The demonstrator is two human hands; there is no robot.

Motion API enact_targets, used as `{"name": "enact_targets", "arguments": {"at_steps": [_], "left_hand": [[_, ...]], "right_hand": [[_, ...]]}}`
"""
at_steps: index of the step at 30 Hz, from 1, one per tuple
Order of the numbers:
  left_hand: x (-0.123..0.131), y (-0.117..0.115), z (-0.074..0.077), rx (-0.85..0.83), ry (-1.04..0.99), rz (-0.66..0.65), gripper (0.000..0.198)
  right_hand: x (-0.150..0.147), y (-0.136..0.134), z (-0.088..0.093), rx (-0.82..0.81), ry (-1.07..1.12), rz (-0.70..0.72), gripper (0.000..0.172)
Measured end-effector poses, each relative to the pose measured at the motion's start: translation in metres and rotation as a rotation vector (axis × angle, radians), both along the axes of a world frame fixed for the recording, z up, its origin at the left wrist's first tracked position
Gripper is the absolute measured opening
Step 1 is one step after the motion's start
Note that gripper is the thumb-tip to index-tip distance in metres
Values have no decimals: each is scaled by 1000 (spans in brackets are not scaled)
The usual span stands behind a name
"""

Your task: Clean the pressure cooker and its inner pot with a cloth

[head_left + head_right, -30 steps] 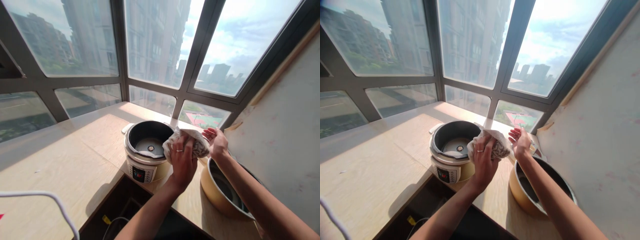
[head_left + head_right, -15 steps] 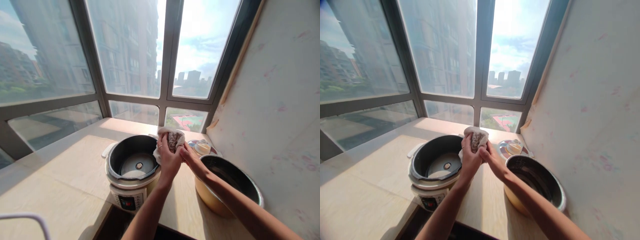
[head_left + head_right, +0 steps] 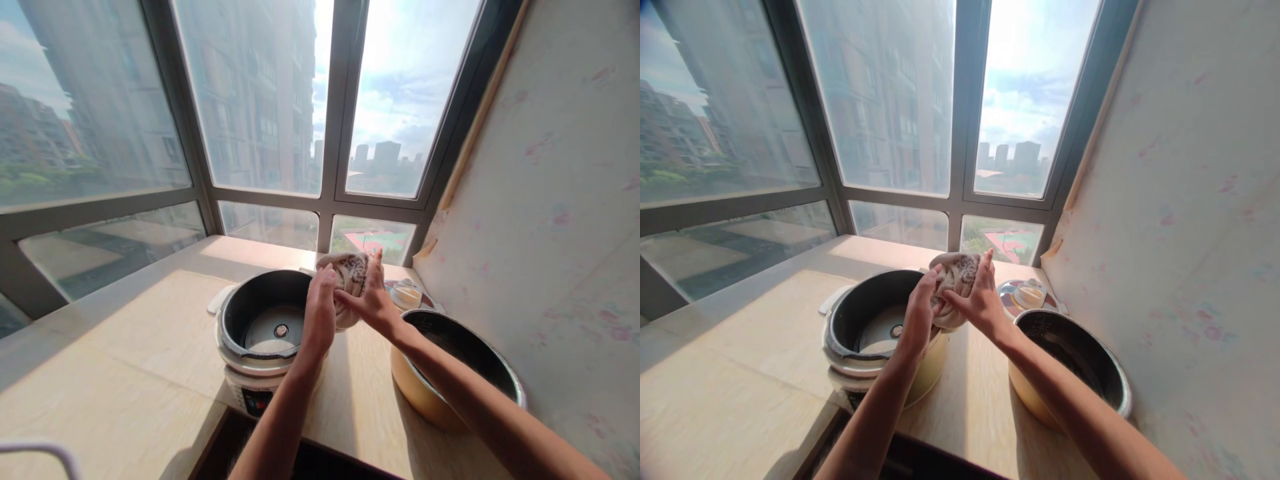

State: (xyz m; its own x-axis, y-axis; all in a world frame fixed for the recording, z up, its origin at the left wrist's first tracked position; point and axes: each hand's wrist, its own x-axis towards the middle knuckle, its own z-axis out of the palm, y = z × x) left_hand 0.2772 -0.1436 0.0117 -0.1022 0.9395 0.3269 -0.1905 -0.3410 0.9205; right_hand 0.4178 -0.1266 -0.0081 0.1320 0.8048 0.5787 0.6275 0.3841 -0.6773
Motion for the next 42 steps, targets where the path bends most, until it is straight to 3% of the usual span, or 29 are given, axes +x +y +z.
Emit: {"name": "enact_targets", "arguments": {"at_steps": [2, 5, 10, 12, 14, 16, 19, 25, 30, 36, 42], "left_hand": [[-9, -5, -1, -50, 0, -4, 46], [-29, -18, -6, -32, 10, 87, 45], [-88, -30, -20, 92, 213, 496, 38], [-115, -26, -26, 126, 355, 658, 37], [-138, -18, -33, 86, 459, 743, 40], [-152, -9, -41, -19, 484, 746, 45], [-159, 1, -52, -163, 379, 675, 54], [-153, -1, -58, -228, 162, 644, 73], [-154, -6, -61, -213, 93, 602, 64], [-156, -6, -67, -194, 126, 599, 55], [-154, -5, -74, -147, 138, 618, 46]], "right_hand": [[-7, -4, 3, 43, -164, 57, 113], [-14, -2, 14, -46, -335, 178, 80], [-15, 23, 36, -326, -360, 220, 44], [-14, 36, 39, -382, -304, 258, 42], [-14, 49, 38, -389, -235, 229, 51], [-13, 61, 35, -373, -200, 209, 53], [-12, 78, 32, -378, -263, 262, 36], [-27, 104, 48, -413, -577, 285, 30], [-61, 127, 61, -439, -796, 360, 23], [-94, 156, 59, -452, -860, 352, 17], [-122, 163, 66, -389, -1034, 390, 20]]}}
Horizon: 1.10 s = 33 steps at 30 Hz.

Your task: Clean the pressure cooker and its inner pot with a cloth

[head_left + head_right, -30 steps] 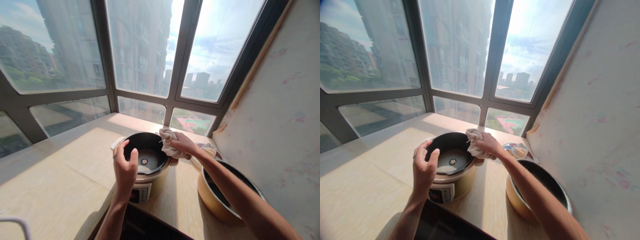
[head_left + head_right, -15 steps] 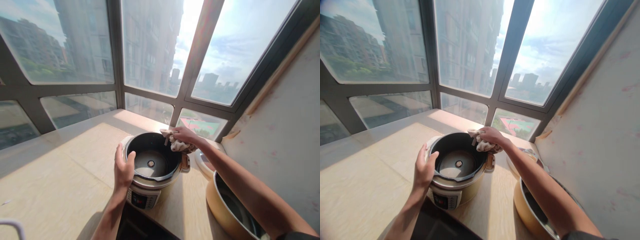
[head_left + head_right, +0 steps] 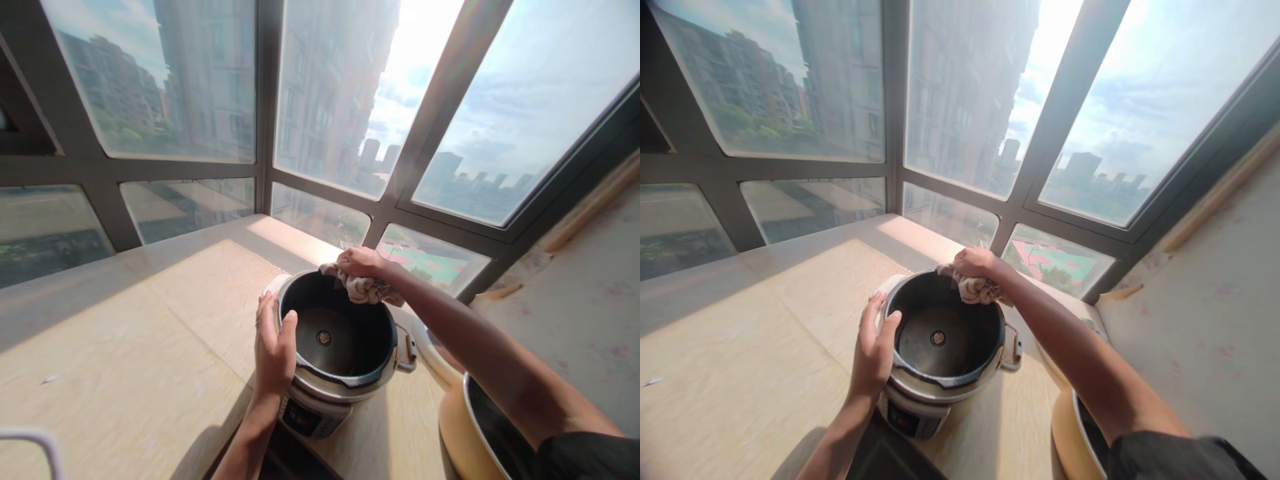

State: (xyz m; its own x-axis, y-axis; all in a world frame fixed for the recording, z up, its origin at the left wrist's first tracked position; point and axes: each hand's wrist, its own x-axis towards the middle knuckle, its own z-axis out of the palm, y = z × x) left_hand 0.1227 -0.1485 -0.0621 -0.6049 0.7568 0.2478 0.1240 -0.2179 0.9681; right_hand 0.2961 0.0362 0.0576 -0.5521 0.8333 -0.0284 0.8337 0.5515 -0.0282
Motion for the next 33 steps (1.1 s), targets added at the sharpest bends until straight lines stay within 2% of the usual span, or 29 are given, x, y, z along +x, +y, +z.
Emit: {"name": "enact_targets", "arguments": {"at_steps": [9, 13, 16, 22, 25, 29, 33], "left_hand": [[2, -5, 5, -14, 0, -21, 48], [3, -7, 8, -19, -65, -46, 51], [2, -7, 10, -42, -124, -61, 53], [2, -5, 12, -29, -358, -58, 65], [2, -3, 10, -11, -470, -32, 71], [2, -4, 10, 0, -440, -47, 69], [2, -3, 6, 11, -308, -79, 71]], "right_hand": [[-51, -6, 6, 168, -252, 72, 21], [-61, -12, 5, 268, -211, 152, 25], [-77, -22, 4, 298, -181, 275, 25], [-116, -54, 9, 259, -162, 612, 18], [-123, -65, 10, 267, -165, 708, 18], [-118, -58, 5, 295, -180, 689, 20], [-104, -34, 1, 285, -259, 470, 25]]}}
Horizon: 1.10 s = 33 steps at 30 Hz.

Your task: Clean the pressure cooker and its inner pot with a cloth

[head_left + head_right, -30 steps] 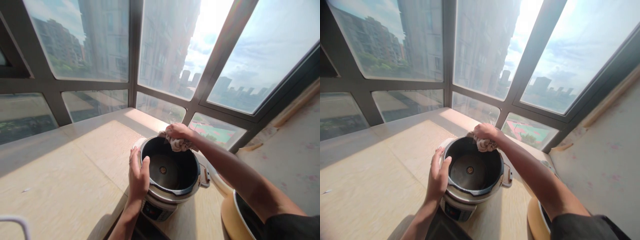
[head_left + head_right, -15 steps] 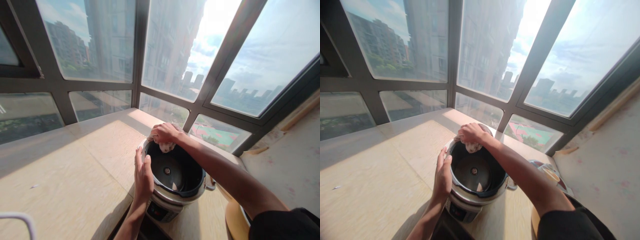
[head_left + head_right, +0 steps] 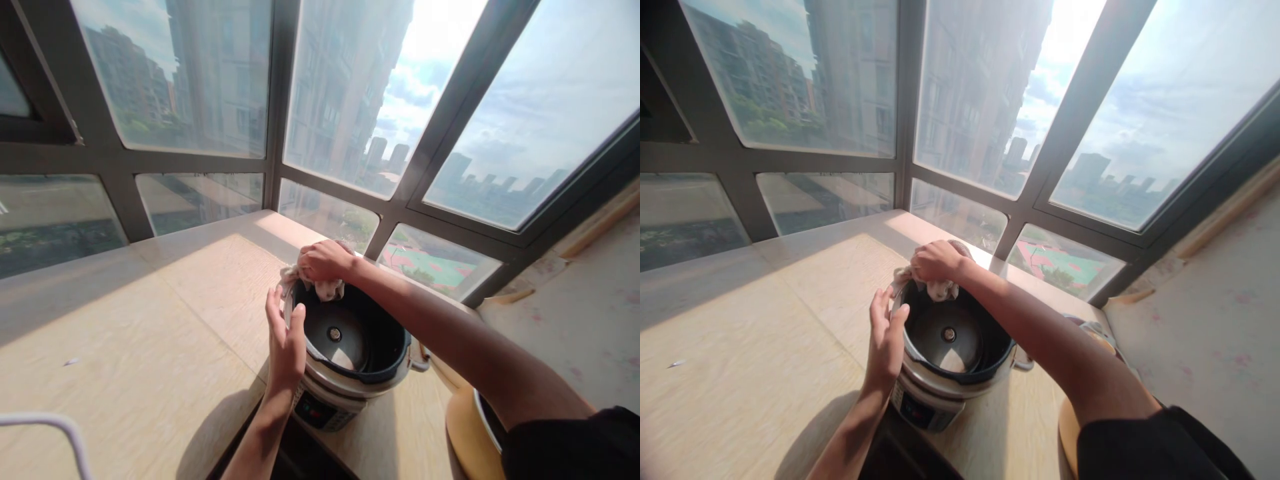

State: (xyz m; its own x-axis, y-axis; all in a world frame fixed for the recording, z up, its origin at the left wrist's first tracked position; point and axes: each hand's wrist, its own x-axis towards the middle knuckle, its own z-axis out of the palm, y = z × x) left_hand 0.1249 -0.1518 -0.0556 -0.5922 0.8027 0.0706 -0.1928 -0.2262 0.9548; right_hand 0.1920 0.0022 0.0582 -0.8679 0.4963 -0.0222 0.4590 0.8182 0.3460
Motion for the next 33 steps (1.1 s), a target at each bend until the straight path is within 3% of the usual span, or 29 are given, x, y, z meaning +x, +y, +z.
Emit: {"name": "enact_targets", "arguments": {"at_steps": [3, 7, 13, 18, 22, 27, 33], "left_hand": [[-2, 3, -6, 11, 96, 10, 77], [-5, 7, -11, 36, 74, -2, 77], [-3, 6, -8, 78, 27, 59, 73], [-5, 7, -10, 99, 30, 69, 71], [-9, 13, -11, 135, 43, 92, 66], [-9, 25, -4, 145, 25, 130, 65], [-7, 40, 6, 163, 31, 104, 71]], "right_hand": [[18, 20, -1, -24, 26, -180, 24], [58, 37, -3, -110, 153, -392, 20], [138, 31, -4, -320, 556, -550, 19], [198, -7, -19, -328, 766, -631, 21], [227, -54, -39, -419, 1127, -658, 28], [239, -102, -53, -313, 1388, -702, 28], [230, -132, -46, -115, 1441, -466, 29]]}}
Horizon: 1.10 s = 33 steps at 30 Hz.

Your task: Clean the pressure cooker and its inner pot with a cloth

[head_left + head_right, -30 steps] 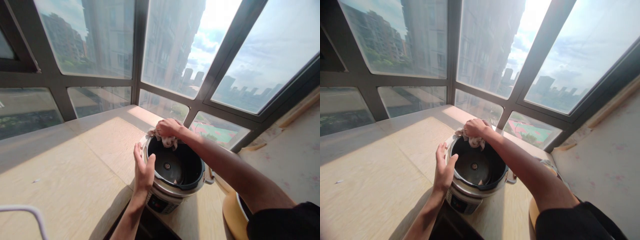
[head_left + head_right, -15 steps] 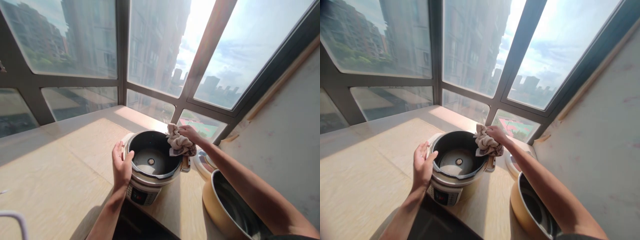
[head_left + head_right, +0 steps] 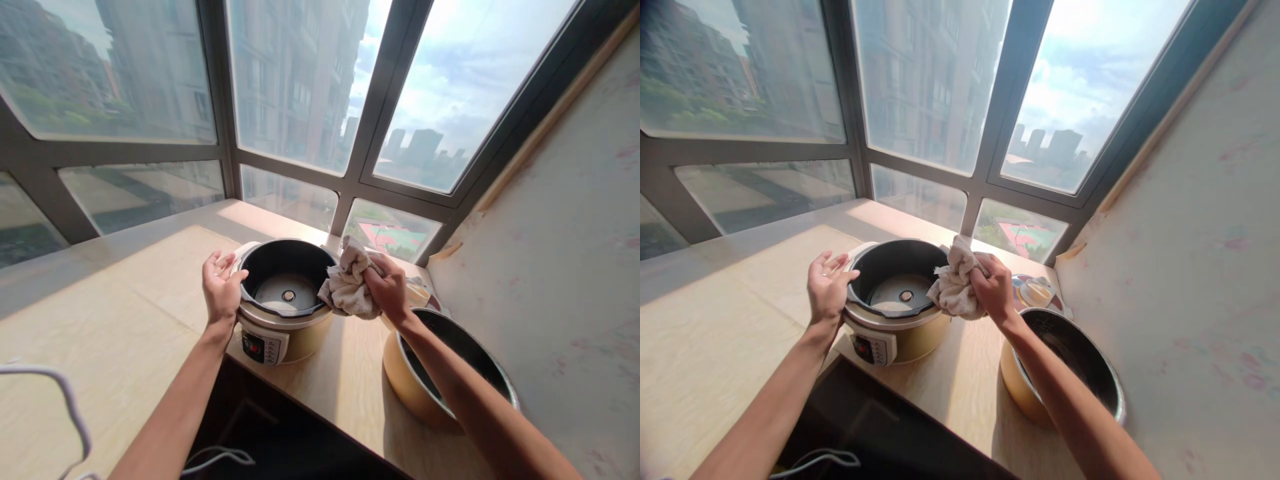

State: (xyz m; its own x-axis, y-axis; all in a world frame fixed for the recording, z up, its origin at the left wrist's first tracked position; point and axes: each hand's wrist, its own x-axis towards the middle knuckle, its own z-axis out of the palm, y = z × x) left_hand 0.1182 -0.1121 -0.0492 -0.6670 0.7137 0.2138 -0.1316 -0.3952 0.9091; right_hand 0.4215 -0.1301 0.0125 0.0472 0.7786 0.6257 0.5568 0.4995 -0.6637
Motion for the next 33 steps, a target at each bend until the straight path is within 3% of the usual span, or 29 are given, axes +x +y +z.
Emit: {"name": "enact_targets", "arguments": {"at_steps": [7, 15, 22, 28, 33], "left_hand": [[5, 7, 1, 19, 77, 11, 71], [10, 13, -2, 30, 139, 21, 63], [7, 11, -9, 21, 235, -80, 27], [6, 8, -13, 32, 278, -68, 18], [6, 5, -7, -27, 227, -76, 16]], "right_hand": [[-11, -28, 7, 152, -129, 22, 31], [-22, -73, -11, 295, -132, 1, 34], [-26, -116, -23, 436, -138, 114, 34], [-17, -138, -22, 367, -144, 141, 35], [-21, -136, -39, 310, -101, 153, 29]]}}
